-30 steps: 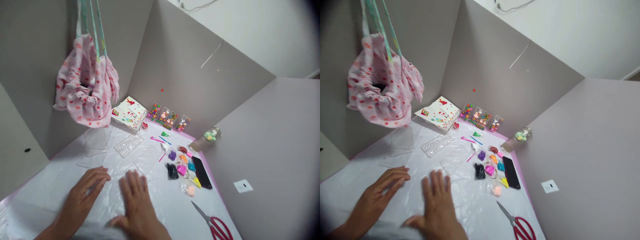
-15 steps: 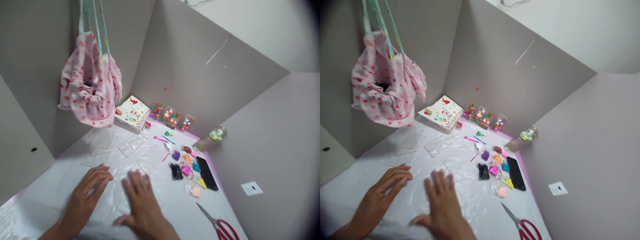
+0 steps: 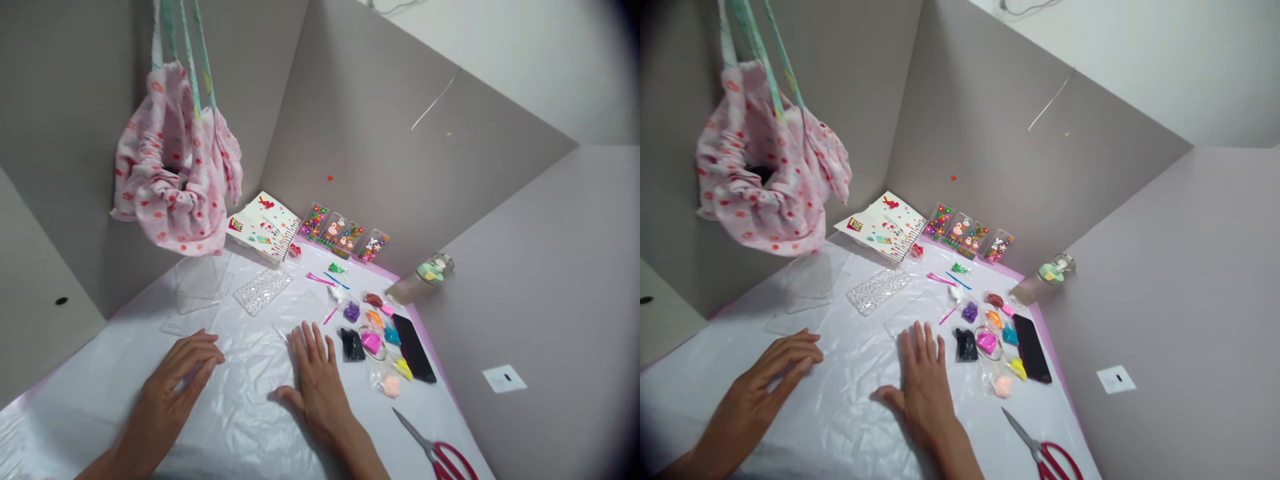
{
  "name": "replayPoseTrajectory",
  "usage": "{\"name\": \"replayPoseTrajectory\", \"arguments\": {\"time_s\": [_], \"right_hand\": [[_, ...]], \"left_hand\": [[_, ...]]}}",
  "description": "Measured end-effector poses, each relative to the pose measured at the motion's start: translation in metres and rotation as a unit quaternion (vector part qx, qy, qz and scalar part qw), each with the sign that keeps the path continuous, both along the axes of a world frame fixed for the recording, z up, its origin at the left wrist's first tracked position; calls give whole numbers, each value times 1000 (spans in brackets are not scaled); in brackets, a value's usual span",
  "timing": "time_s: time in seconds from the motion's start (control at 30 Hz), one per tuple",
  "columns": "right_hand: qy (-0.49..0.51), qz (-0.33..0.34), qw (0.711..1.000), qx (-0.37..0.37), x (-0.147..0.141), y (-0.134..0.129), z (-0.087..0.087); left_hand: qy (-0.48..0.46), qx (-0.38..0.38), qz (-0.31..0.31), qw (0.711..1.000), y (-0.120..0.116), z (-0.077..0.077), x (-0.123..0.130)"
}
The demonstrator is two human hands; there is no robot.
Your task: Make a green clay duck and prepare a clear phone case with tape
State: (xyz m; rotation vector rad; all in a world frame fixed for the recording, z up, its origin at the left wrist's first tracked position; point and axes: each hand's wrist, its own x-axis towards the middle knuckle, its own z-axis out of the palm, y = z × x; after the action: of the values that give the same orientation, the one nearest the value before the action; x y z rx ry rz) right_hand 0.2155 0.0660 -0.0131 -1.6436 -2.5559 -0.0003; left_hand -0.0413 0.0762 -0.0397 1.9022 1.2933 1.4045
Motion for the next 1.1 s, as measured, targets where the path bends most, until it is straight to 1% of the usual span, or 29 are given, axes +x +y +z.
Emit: {"name": "replayPoseTrajectory", "arguments": {"time_s": [0.03,0.13,0.17,0.2,0.23,0.27,0.33,0.37,0.4,0.43,0.47,0.53,0.57,0.6,0.63,0.73,0.77,0.8,0.83,0.9,0.93,0.97,1.0,1.03,1.1], "right_hand": [[2,17,1000,3,-2,-2,-1],[14,159,987,3,-21,-17,-6],[17,193,981,0,-26,-20,-7],[17,202,979,-3,-26,-20,-7],[15,186,982,-6,-24,-18,-7],[10,145,989,-7,-18,-13,-6],[1,41,999,-9,-6,-3,-4],[-3,13,1000,-12,-3,0,-3],[-5,16,1000,-16,-2,0,-4],[-2,43,999,-16,-6,-3,-5],[3,91,996,-18,-12,-7,-7],[10,199,980,-28,-23,-16,-9],[11,223,974,-30,-26,-18,-9],[11,222,975,-27,-25,-17,-8],[8,193,981,-21,-21,-14,-7],[-15,49,999,-4,-3,0,-2],[-21,34,999,-3,-1,2,-2],[-21,44,999,-1,-3,1,-1],[-15,79,997,0,-7,-3,-2],[-4,188,982,-12,-19,-13,-3],[2,230,973,-18,-24,-16,-2],[5,247,969,-25,-24,-17,-2],[7,237,971,-27,-21,-15,0],[8,199,980,-29,-15,-10,2],[7,83,996,-22,3,2,5]], "left_hand": [[1,-1,-1,1000,0,-1,0],[-2,-1,1,1000,0,-2,-1],[-4,-3,1,1000,0,-2,-1],[-7,-8,-1,1000,0,-2,-1],[-10,-15,-3,1000,-1,-2,-2],[-13,-24,-6,1000,-1,-2,-2],[-18,-39,-12,999,-2,0,-3],[-20,-43,-16,999,-3,0,-3],[-24,-45,-17,999,-3,1,-3],[-27,-45,-19,998,-3,1,-4],[-30,-44,-20,998,-4,0,-4],[-30,-42,-26,998,-4,-1,-6],[-27,-42,-29,998,-4,-1,-7],[-21,-44,-35,998,-3,-2,-8],[-17,-46,-39,998,-3,-3,-9],[-12,-51,-40,998,-3,-4,-11],[-11,-49,-40,998,-3,-4,-11],[-11,-46,-40,998,-3,-3,-10],[-14,-44,-37,998,-3,-2,-9],[-24,-44,-28,998,-4,-1,-8],[-28,-46,-23,998,-4,-1,-7],[-30,-49,-21,998,-4,-1,-7],[-27,-51,-23,998,-4,-1,-7],[-22,-52,-28,998,-4,-1,-8],[-11,-54,-38,998,-3,-2,-9]]}}
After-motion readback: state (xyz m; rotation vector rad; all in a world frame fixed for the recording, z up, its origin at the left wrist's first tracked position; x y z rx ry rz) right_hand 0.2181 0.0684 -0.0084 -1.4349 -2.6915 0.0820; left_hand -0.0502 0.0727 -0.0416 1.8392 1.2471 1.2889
